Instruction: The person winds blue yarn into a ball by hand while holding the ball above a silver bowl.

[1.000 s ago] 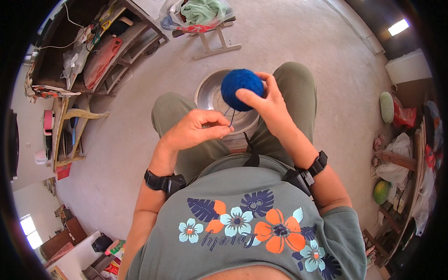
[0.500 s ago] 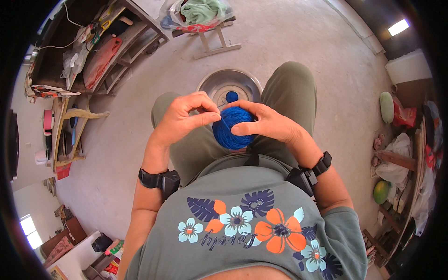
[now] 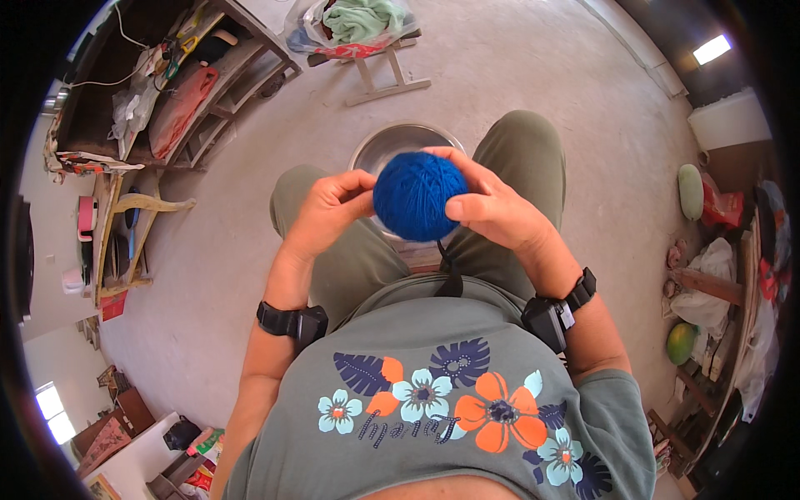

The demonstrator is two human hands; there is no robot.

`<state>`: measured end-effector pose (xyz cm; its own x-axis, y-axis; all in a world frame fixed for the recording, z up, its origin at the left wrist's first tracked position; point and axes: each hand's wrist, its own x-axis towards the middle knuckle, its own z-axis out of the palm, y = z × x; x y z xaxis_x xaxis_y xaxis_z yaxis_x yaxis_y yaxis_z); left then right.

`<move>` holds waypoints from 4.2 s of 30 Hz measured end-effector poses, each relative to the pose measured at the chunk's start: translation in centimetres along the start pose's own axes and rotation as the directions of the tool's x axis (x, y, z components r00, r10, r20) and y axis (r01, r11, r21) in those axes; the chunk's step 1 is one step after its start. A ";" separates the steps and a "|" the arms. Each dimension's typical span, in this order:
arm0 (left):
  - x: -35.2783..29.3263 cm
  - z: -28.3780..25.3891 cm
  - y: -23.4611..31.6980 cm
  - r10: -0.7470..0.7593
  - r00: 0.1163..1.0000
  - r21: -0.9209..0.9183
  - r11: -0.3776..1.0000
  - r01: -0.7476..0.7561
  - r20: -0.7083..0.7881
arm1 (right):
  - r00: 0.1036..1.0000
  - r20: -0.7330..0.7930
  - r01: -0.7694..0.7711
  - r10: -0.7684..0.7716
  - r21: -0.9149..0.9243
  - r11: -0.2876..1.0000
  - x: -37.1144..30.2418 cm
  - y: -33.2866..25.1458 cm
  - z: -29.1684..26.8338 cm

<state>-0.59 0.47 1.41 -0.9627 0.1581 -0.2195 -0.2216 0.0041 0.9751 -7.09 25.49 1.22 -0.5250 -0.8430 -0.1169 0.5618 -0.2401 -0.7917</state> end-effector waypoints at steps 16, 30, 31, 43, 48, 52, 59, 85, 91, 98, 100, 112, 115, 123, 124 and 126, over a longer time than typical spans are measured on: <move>-0.9 1.5 0.0 -0.073 0.959 0.015 0.997 0.072 0.272 | 0.840 -0.512 0.079 -0.180 -0.213 0.974 1.6 0.6 1.0; -0.9 -0.3 2.4 0.105 0.975 0.169 0.976 -0.140 0.198 | 0.983 -0.159 -0.178 0.096 -0.665 0.725 0.9 0.9 0.8; -0.8 -0.5 2.5 0.124 0.973 0.225 0.960 -0.168 0.196 | 0.981 -0.141 -0.193 0.133 -0.631 0.751 0.9 0.8 0.8; -0.4 -0.9 0.3 0.095 0.994 -0.003 0.996 -0.094 0.052 | 0.991 0.035 -0.124 0.128 -0.102 0.987 0.5 0.2 0.5; -0.4 -0.4 -0.2 0.090 0.996 -0.041 0.995 -0.091 -0.018 | 0.997 -0.051 -0.062 0.062 -0.012 0.998 0.5 1.0 0.0; -0.4 -0.1 -0.1 0.104 0.994 -0.061 0.992 -0.107 -0.043 | 0.996 -0.073 -0.049 0.051 0.024 0.999 0.6 1.2 -0.1; -0.2 0.4 -0.1 0.119 0.989 -0.065 0.990 -0.125 -0.091 | 0.996 -0.091 0.019 -0.008 0.130 0.991 0.8 1.5 0.5; -0.1 0.1 -1.5 0.043 0.987 -0.055 0.997 -0.052 -0.152 | 0.972 -0.220 -0.061 0.077 0.075 0.995 1.2 0.6 1.4; -0.2 1.0 -2.2 -0.047 0.996 0.002 0.999 0.047 -0.074 | 0.924 -0.347 0.142 -0.162 -0.082 0.986 2.1 1.1 1.1; -0.1 1.9 -2.0 -0.184 0.969 0.089 0.981 0.171 0.168 | 0.889 -0.432 0.194 -0.152 0.054 0.980 3.1 0.9 2.0; 0.1 2.1 -1.7 -0.178 0.954 0.108 0.982 0.156 0.240 | 0.873 -0.470 0.174 -0.131 0.048 0.984 3.2 1.6 1.5; -0.5 1.2 1.1 0.007 0.965 0.137 0.990 -0.045 0.263 | 0.901 -0.382 -0.091 -0.207 -0.633 0.769 1.9 2.1 0.1; -0.3 1.2 1.6 0.145 0.964 0.232 0.953 -0.197 0.223 | 0.926 -0.370 -0.142 -0.073 -0.521 0.842 1.6 2.1 0.0; 0.3 0.2 2.3 0.319 0.937 0.339 0.874 -0.349 0.141 | 0.958 -0.131 -0.284 0.255 -0.330 0.900 1.1 0.8 0.7; 0.3 0.1 2.3 0.325 0.935 0.325 0.877 -0.355 0.142 | 0.958 -0.130 -0.284 0.255 -0.330 0.900 0.9 0.9 0.7; 0.5 -0.1 1.8 0.300 0.949 0.251 0.915 -0.315 0.096 | 0.969 -0.063 -0.246 0.239 -0.196 0.949 0.7 1.1 0.5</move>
<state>-1.52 0.50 3.04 -0.9653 0.2462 0.0876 0.1395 0.2019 0.9694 -6.49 24.37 0.55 -0.4148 -0.8441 -0.3399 0.5372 0.0743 -0.8402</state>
